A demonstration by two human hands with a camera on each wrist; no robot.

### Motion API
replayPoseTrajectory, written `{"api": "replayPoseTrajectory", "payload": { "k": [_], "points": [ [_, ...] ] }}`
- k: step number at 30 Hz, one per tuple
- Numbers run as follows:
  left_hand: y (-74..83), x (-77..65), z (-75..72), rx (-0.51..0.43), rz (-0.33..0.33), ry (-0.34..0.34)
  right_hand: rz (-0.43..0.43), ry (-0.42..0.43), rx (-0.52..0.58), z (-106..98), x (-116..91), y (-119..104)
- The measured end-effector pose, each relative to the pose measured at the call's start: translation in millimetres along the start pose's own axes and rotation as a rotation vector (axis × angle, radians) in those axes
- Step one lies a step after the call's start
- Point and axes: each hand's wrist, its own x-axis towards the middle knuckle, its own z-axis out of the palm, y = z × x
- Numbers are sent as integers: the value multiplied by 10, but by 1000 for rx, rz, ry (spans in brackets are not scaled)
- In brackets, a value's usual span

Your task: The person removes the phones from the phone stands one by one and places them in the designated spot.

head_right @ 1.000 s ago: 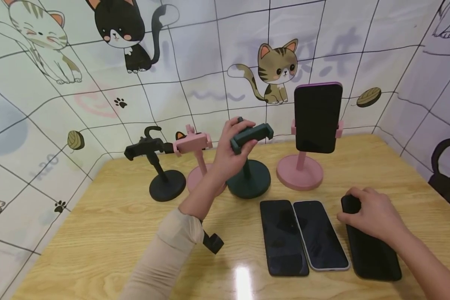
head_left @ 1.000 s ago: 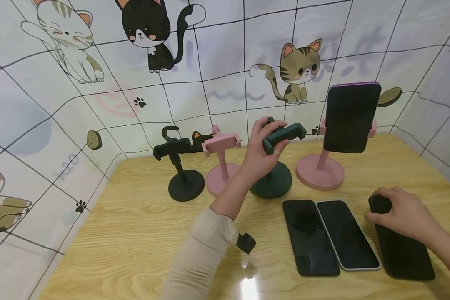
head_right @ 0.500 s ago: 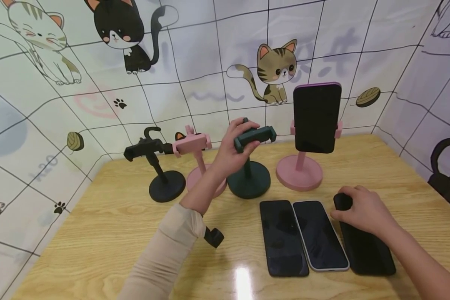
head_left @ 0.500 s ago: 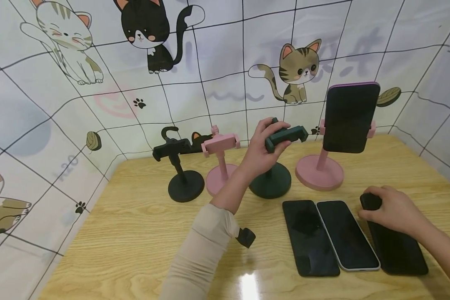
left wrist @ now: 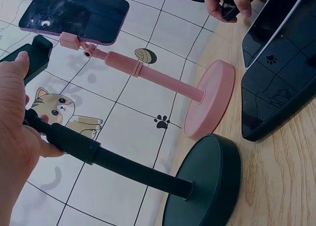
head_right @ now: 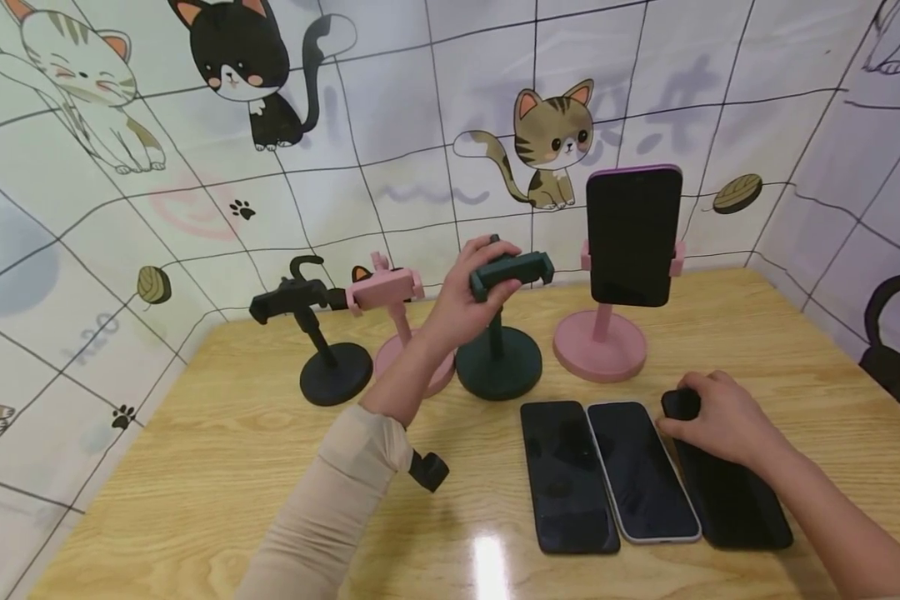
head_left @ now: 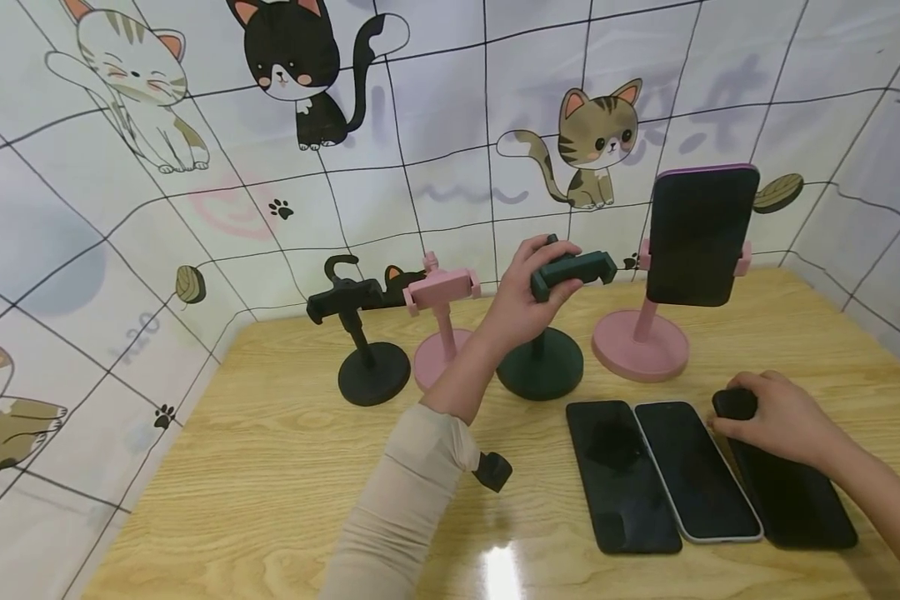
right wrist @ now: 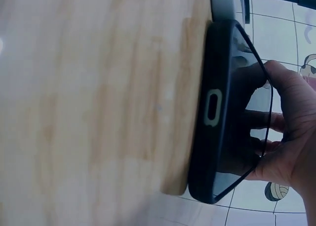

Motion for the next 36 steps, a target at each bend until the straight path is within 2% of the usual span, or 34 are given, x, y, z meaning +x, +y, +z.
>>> {"api": "replayPoseTrajectory", "payload": {
  "k": [5,11,20,29,36],
  "points": [
    [8,14,-1,5,-23,-22,-7,-29,-2,43,22,36],
    [14,16,1,-9,-21,-34,-18,-45,-5,79,49,59],
    [20,15,0,-23,-43,-48,6,-101,-19,81,80,63],
    [19,8,-17,-28,-67,-56,-1,-118,-33,124,90,59],
    [19,-2,-34,-38,-61,-51,-1,-130,-28,135,108,18]
  ]
}}
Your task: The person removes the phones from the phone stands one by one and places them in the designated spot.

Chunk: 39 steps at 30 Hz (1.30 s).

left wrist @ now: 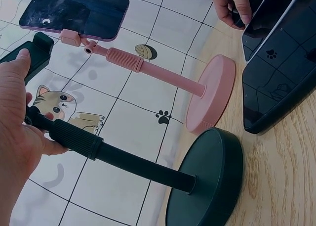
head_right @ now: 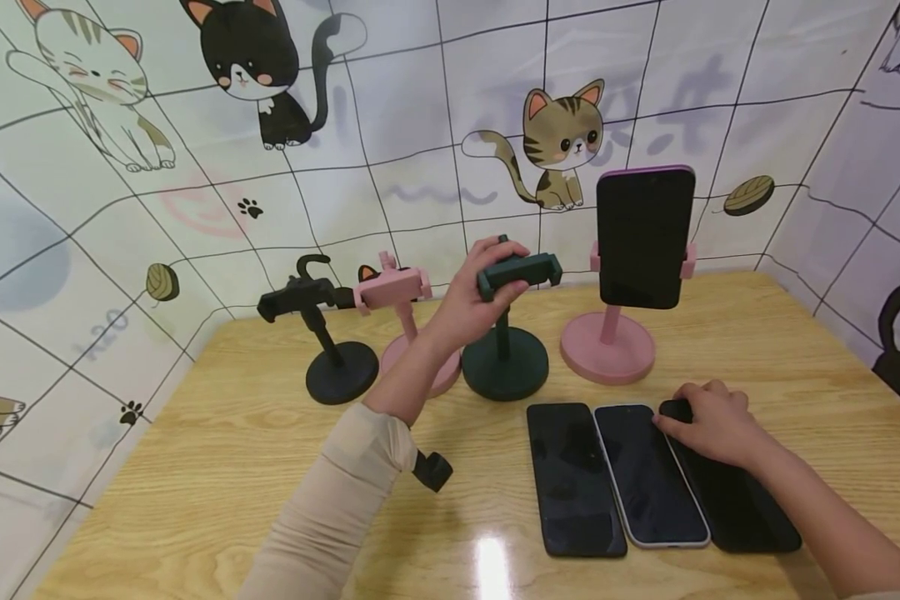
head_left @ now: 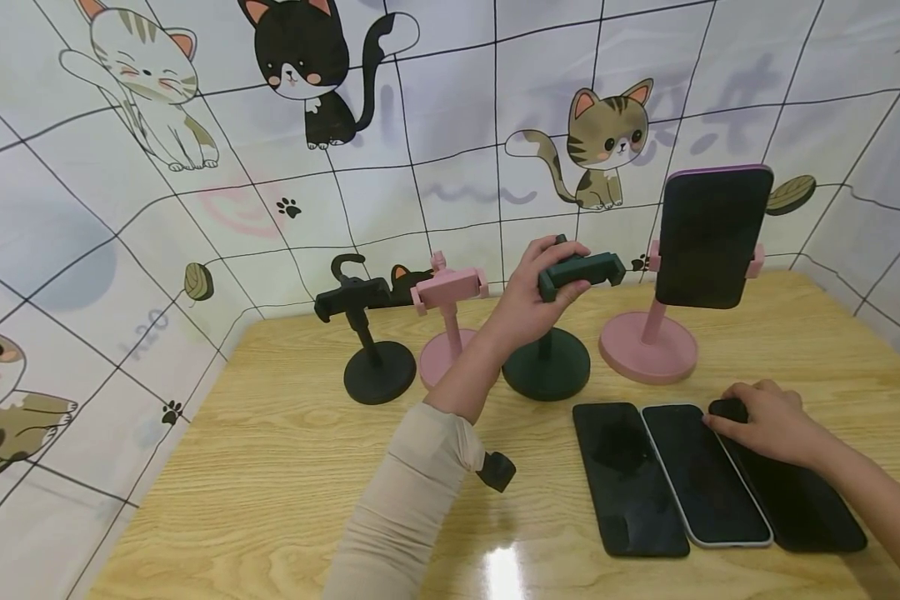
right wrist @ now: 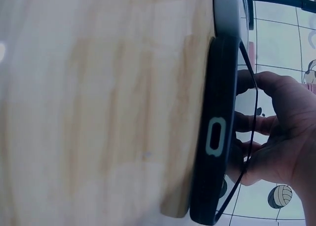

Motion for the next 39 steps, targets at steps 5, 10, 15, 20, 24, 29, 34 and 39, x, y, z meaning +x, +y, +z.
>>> {"api": "replayPoseTrajectory", "payload": {
  "k": [5,10,15,20,24,29,34,39],
  "points": [
    [6,-1,-2,2,-10,-4,1,2,2,8,3,-7],
    [-1,1,2,8,-17,-9,-11,14,-1,17,2,1],
    [-10,0,8,6,-8,-5,-23,19,1,20,6,-7],
    [-9,0,6,9,-7,-1,-20,12,5,16,12,-17],
    [-15,0,9,12,-11,1,-20,8,11,19,13,-21],
    [-15,-8,15,7,-13,13,-24,11,15,27,10,-22],
    [-20,-17,39,-17,-21,32,-26,17,16,31,7,-23],
    [-19,-27,66,-36,-29,62,-28,18,11,34,13,-21]
  ]
}}
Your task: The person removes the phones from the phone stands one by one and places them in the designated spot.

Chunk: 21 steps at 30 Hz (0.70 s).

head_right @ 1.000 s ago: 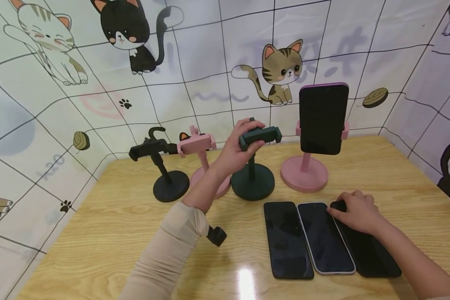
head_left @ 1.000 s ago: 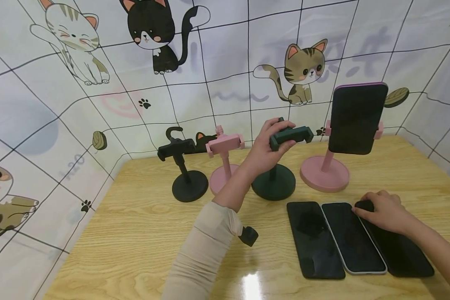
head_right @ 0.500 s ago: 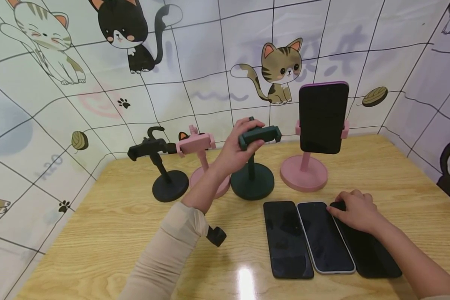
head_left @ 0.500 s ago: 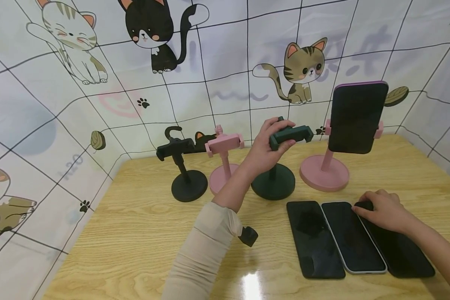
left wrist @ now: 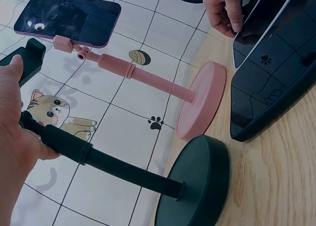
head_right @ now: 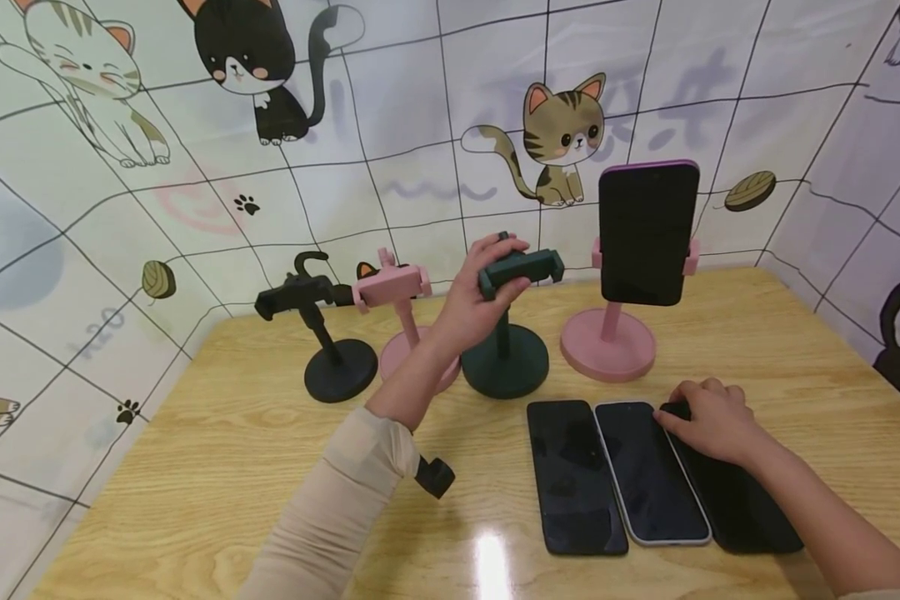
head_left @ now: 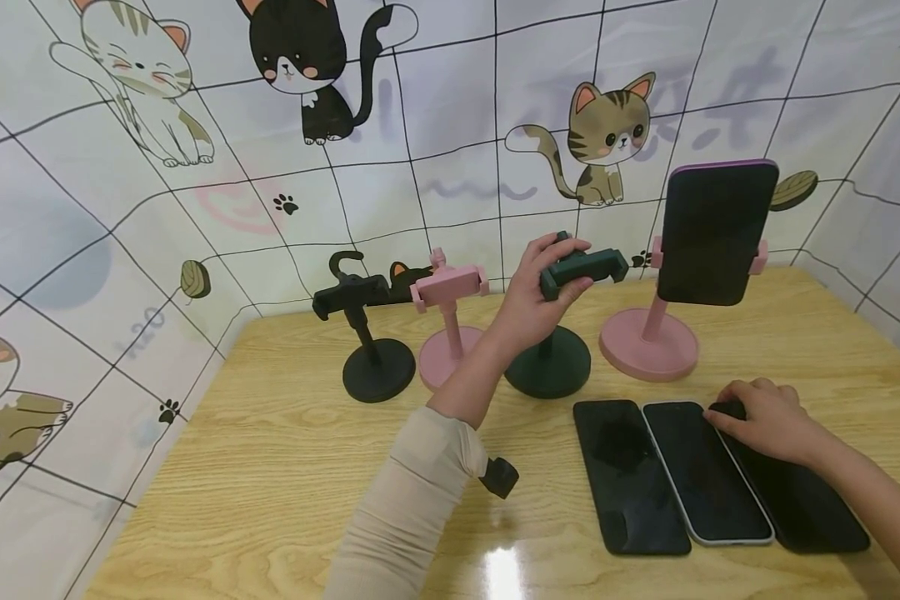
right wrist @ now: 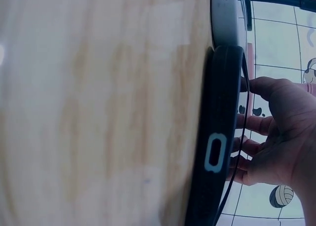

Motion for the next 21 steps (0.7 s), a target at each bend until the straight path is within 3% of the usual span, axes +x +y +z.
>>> {"api": "replayPoseTrajectory", "payload": {
  "k": [7,15,17,21],
  "points": [
    [-8,-3,57,-32,-8,45,-6,-1,0,-11,-21,20],
    [16,-71,117,-146,55,176,-40,23,-5,-23,-30,6],
    [108,-110,108,-165,40,204,-45,19,-6,-31,-26,3],
    [93,-177,123,-166,15,289,-56,7,-10,-41,-12,-6]
  ]
}}
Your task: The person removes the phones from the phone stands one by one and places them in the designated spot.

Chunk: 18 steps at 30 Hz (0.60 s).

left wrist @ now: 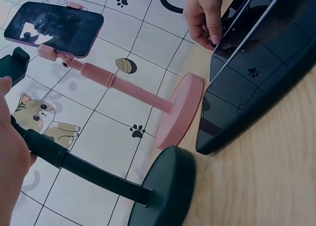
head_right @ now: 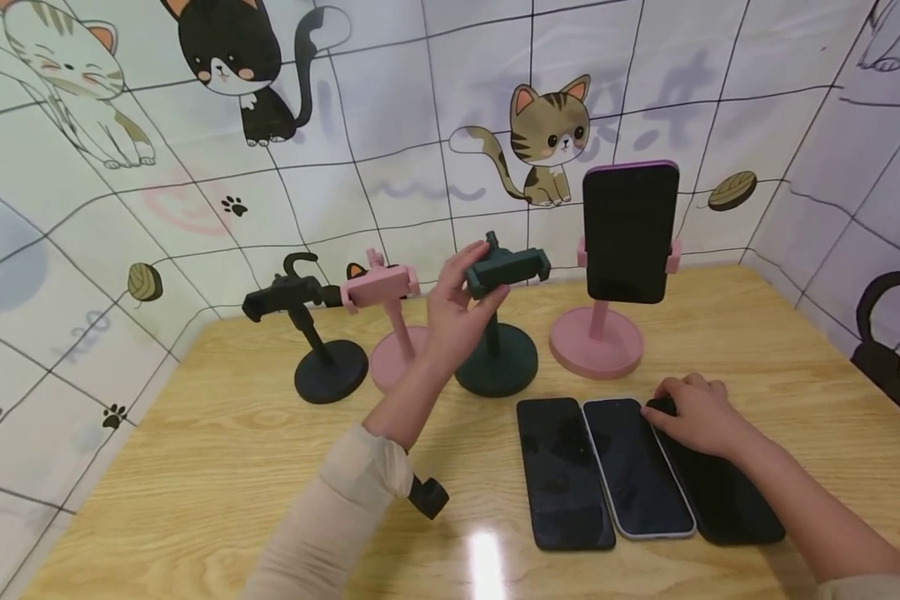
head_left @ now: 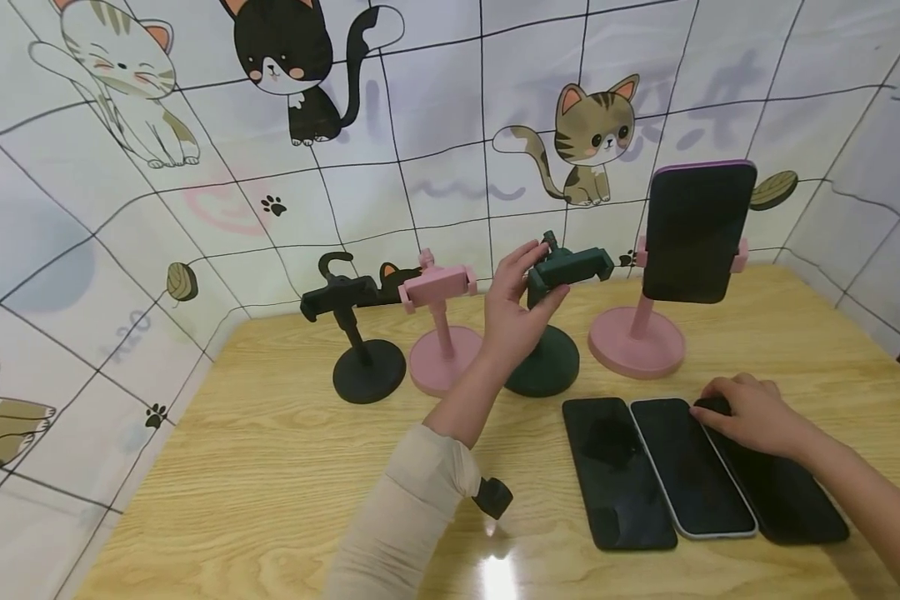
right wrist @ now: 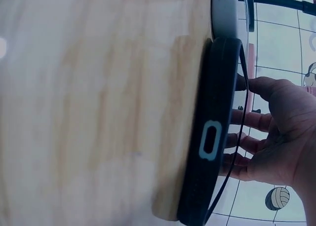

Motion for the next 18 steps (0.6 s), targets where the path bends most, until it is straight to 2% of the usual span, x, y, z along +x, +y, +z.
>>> {"api": "replayPoseTrajectory", "payload": {
  "k": [3,4,8,11,12,15,18],
  "points": [
    [-117,-62,15,29,-14,63,-10,-8,-6,-15,4,6],
    [-107,-90,17,29,-22,76,-14,-6,0,-25,8,7],
    [38,-216,42,12,-62,94,-10,24,50,-115,28,-30],
    [146,-291,85,-6,-91,95,10,82,97,-216,36,-90],
    [164,-310,103,-19,-98,91,17,103,104,-253,38,-111],
    [77,-346,176,-6,-133,56,40,177,137,-366,42,-162],
    [-31,-353,262,47,-194,-41,58,247,165,-486,49,-199]
  ]
}}
